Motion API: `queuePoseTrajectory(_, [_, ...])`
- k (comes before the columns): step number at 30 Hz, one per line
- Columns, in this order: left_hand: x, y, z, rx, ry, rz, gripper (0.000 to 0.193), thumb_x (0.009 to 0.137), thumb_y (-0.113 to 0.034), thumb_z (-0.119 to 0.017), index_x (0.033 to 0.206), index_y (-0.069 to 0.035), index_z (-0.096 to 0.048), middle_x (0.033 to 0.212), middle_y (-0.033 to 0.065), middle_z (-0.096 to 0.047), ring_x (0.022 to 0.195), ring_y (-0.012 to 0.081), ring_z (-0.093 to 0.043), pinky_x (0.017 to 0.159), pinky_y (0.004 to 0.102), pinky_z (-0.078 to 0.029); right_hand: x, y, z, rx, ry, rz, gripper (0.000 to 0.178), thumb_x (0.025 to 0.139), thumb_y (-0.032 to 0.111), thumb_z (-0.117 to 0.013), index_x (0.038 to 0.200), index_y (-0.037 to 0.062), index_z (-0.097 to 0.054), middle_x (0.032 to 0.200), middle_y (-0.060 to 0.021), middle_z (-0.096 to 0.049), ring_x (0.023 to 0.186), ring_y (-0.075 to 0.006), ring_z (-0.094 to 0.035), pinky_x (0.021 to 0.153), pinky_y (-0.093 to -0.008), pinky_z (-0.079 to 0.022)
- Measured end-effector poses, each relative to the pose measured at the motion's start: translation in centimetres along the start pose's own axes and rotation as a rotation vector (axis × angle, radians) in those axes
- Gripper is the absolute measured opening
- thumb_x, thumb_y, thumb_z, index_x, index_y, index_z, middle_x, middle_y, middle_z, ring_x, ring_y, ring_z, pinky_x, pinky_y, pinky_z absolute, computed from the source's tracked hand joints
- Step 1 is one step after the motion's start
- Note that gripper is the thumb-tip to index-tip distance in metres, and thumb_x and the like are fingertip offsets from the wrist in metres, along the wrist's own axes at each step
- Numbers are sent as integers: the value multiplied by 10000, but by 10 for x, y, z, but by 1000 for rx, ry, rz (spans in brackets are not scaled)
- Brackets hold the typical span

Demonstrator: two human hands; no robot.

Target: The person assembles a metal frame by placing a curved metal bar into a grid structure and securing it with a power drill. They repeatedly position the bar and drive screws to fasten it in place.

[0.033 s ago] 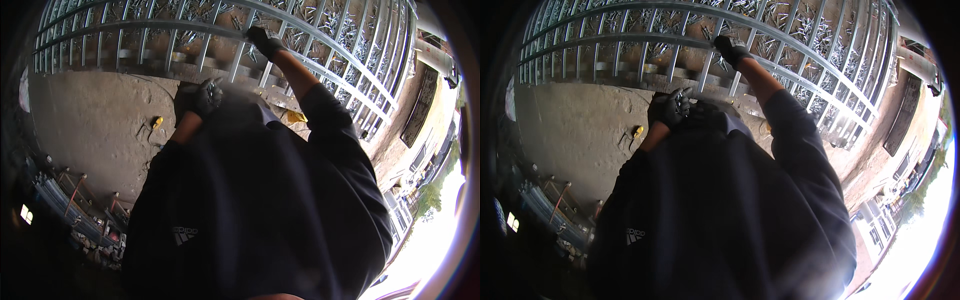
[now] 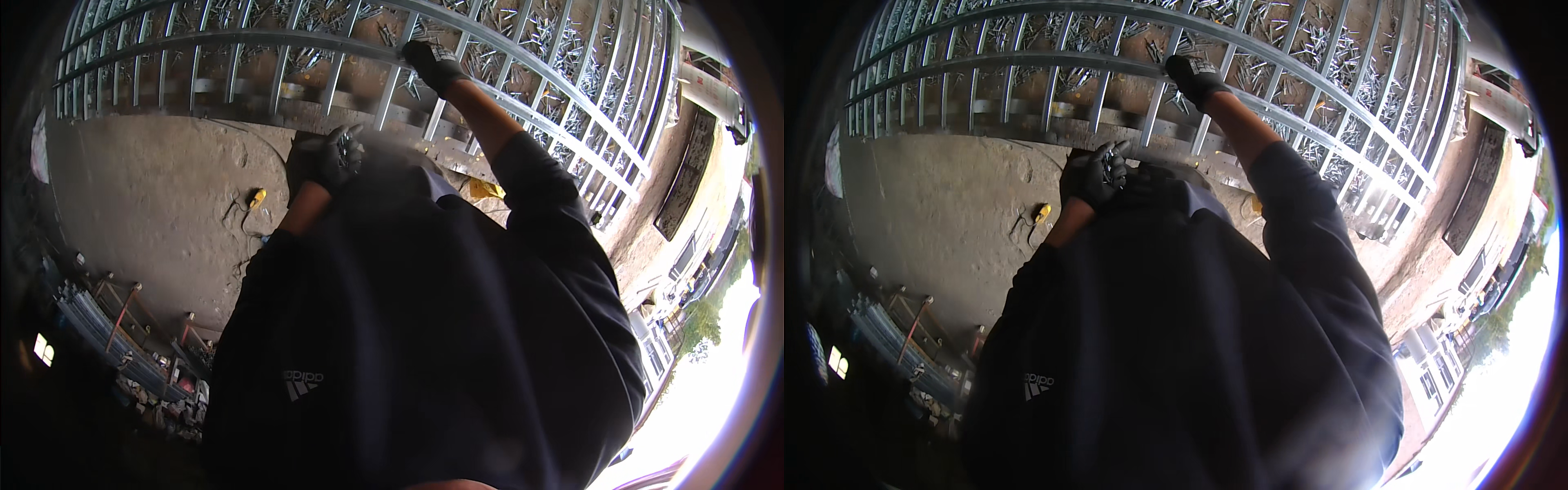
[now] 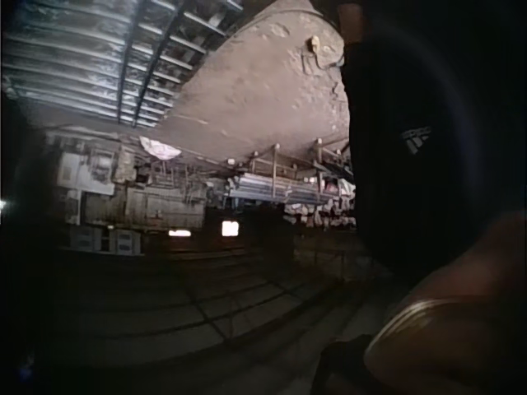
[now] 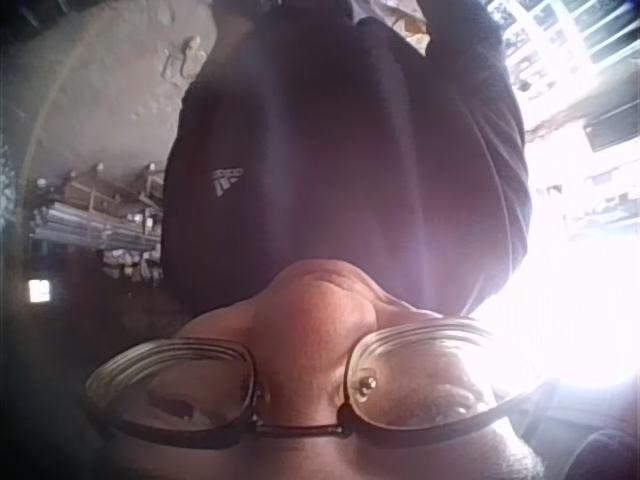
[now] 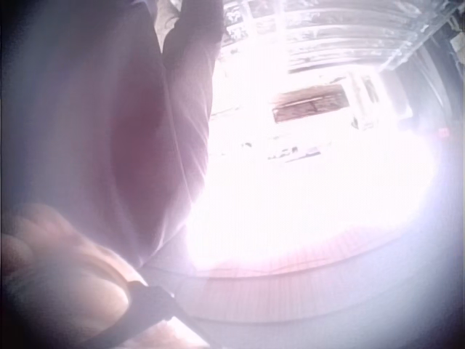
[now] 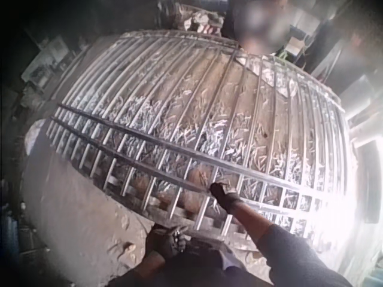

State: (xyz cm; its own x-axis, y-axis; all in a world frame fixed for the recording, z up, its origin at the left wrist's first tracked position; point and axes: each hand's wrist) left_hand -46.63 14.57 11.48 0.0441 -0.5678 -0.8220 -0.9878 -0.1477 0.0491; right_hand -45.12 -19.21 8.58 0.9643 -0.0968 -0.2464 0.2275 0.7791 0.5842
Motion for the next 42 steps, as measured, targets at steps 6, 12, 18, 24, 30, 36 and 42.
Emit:
queuePoseTrajectory(6, [7, 6, 4, 27, 109, -29, 564, 1038, -414, -548, 1471, -58, -487, 651, -73, -422, 528, 79, -401, 462, 254, -298, 11, 28, 30, -69, 9, 52, 286, 966, 274, -503, 1126, 126, -689, 1006, -197, -719, 956, -412, -690, 827, -500, -532])
queuePoseTrajectory(12, [23, 4, 10, 87, 56, -20, 554, 1028, -431, -552, 1451, -75, -514, 656, -62, -464, 522, 88, -410, 464, 257, -307, 15, 49, 19, -472, 139, 301, 266, 986, 171, -523, 1198, 138, -681, 1113, -116, -735, 1037, -317, -705, 888, -459, -545])
queuePoseTrajectory(18, [38, 9, 9, 113, -29, 64, 500, 1013, -446, -557, 1282, -31, -634, 648, -46, -487, 481, 110, -414, 465, 275, -355, 17, 56, 13, -450, 53, 290, 263, 984, 155, -484, 1175, 147, -664, 1039, -146, -744, 957, -348, -723, 796, -488, -570])
queuePoseTrajectory(24, [38, 10, 13, 127, 62, 53, 495, 1015, -450, -545, 1281, -39, -617, 634, -45, -498, 463, 105, -423, 454, 268, -360, 21, 64, 29, -662, 269, 8, 248, 974, 289, -518, 1059, 127, -686, 978, -148, -748, 939, -347, -723, 805, -470, -573])
queuePoseTrajectory(30, [31, 8, 16, 81, 49, 64, 566, 1030, -430, -541, 1406, -7, -531, 658, -51, -499, 495, 87, -426, 445, 246, -323, 23, 69, 20, -737, 400, 155, 268, 963, 262, -524, 981, 80, -721, 872, -166, -748, 868, -345, -740, 748, -484, -583])
queuePoseTrajectory(36, [20, 4, 12, 174, 0, -52, 537, 1045, -463, -514, 1393, -57, -561, 674, -56, -507, 491, 74, -430, 439, 241, -342, 47, 61, 23, -344, 548, -381, 417, 1012, 303, -395, 1195, 59, -679, 1107, -176, -751, 1021, -357, -729, 908, -473, -561])
queuePoseTrajectory(42, [-6, -5, -4, 407, -110, -207, 581, 1040, -562, -489, 1361, -90, -598, 662, -56, -505, 486, 72, -436, 436, 236, -355, 33, 75, 22, -744, 438, 120, 326, 947, 260, -501, 971, 55, -754, 974, -199, -756, 919, -338, -747, 809, -477, -587])
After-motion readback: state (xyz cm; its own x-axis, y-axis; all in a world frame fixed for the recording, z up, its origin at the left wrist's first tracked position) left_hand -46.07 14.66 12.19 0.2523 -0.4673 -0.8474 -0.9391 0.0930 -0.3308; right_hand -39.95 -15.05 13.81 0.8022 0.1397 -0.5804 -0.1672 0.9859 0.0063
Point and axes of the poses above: each hand's wrist, its own x-axis towards the middle knuckle, its own z-axis out of the back of the hand, y = z × x
